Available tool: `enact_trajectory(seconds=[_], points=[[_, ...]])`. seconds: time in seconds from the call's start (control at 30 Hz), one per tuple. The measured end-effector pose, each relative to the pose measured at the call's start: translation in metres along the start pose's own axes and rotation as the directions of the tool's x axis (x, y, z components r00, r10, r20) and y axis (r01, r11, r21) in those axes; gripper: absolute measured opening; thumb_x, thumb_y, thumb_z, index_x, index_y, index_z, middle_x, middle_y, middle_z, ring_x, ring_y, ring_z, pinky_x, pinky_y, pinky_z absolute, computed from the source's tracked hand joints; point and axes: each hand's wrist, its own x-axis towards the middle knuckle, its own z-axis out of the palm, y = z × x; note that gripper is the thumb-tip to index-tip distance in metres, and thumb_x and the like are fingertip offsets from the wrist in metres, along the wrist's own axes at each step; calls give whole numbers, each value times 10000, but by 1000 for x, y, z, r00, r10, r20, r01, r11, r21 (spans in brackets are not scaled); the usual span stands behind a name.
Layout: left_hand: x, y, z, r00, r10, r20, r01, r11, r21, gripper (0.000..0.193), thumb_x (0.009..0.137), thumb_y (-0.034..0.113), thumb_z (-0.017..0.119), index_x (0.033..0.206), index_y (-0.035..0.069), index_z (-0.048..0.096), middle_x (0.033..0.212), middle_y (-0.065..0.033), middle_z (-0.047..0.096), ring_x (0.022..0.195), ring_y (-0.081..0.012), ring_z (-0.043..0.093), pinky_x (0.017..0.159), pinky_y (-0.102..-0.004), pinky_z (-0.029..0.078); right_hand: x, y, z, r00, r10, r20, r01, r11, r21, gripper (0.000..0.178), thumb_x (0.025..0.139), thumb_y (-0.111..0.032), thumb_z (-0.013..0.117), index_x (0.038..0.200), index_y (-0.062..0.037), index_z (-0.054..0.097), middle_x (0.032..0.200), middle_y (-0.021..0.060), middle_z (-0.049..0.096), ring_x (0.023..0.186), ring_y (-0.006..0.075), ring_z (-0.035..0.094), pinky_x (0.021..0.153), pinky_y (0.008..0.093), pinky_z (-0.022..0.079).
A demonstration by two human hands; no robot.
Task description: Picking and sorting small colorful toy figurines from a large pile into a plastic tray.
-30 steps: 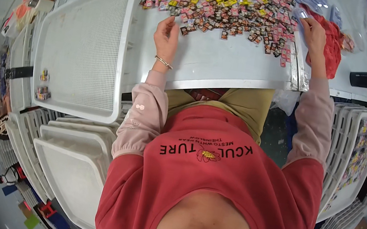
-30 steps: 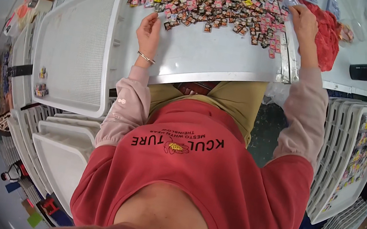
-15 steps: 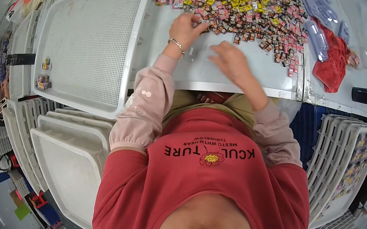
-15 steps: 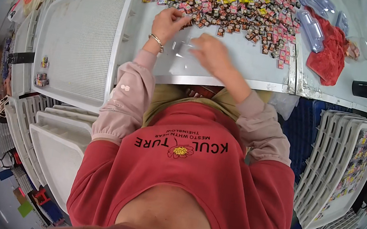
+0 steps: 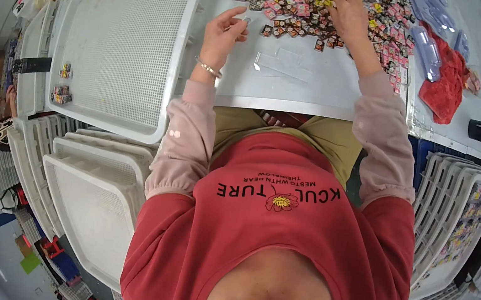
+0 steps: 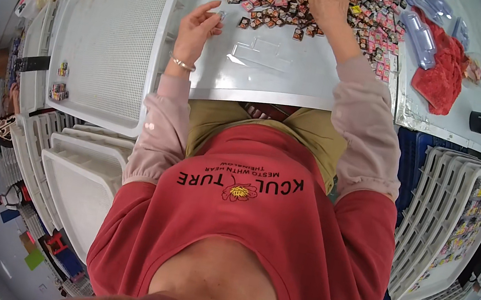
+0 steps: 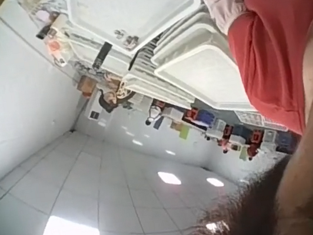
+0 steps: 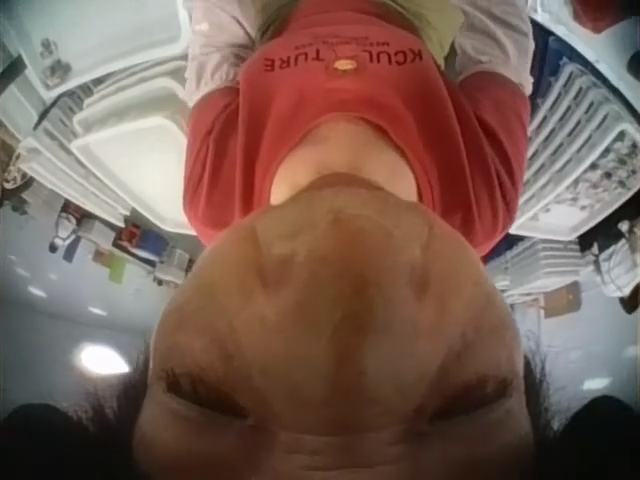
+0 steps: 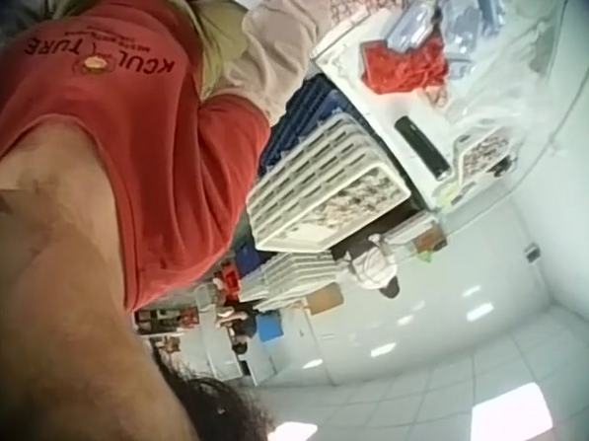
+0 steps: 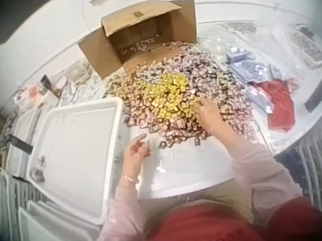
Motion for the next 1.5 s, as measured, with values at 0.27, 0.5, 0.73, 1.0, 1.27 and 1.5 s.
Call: enact_trajectory(seconds=[0.27,0.5,0.73,1.0,1.27,1.5], points=[[-41,0,23,996,-86,31,86,996,-2,58,813,27,591,860,-7,588,806,-40,604,677,-127,612,611,-251,513,-30,-81,5,955,-284,82,202,829,522,239,740,-81,625,978,-77,630,955,82,551,881,278,546,735,371,462],[-46,-16,33,924,326,199,-365,602,711,96,760,22,651,839,-14,611,755,-70,608,653,-107,601,571,-253,476,-29,-95,8,916,-374,142,300,877,376,250,731,-66,598,979,-41,578,947,94,535,888,281,536,744,393,458],[-48,-21,29,957,241,165,-292,789,540,59,709,5,652,763,0,628,716,-119,557,598,-235,577,563,-327,469,-39,-90,-11,983,-165,82,105,866,489,206,759,-54,600,961,-17,583,862,84,562,792,243,578,678,333,487],[-58,-22,21,903,345,254,-422,612,669,122,725,-4,653,846,6,652,813,-77,593,588,-155,572,556,-264,475,-89,-96,-7,879,36,476,-467,273,841,165,789,-127,659,827,27,614,663,61,634,593,92,599,547,237,475],[-71,-13,11,873,328,362,-488,624,610,235,671,16,698,894,-19,636,909,-134,571,787,-283,594,665,-324,508,-90,-129,-15,918,-48,394,-295,581,758,71,768,-40,636,825,-2,618,688,79,619,603,132,612,525,258,476],[-86,-18,15,847,377,373,-526,506,683,314,664,73,726,956,-7,643,969,-127,592,888,-274,588,758,-326,490,-99,-132,-18,989,-39,145,-78,693,716,57,731,-84,641,746,-29,644,719,115,586,696,284,583,603,376,466]])
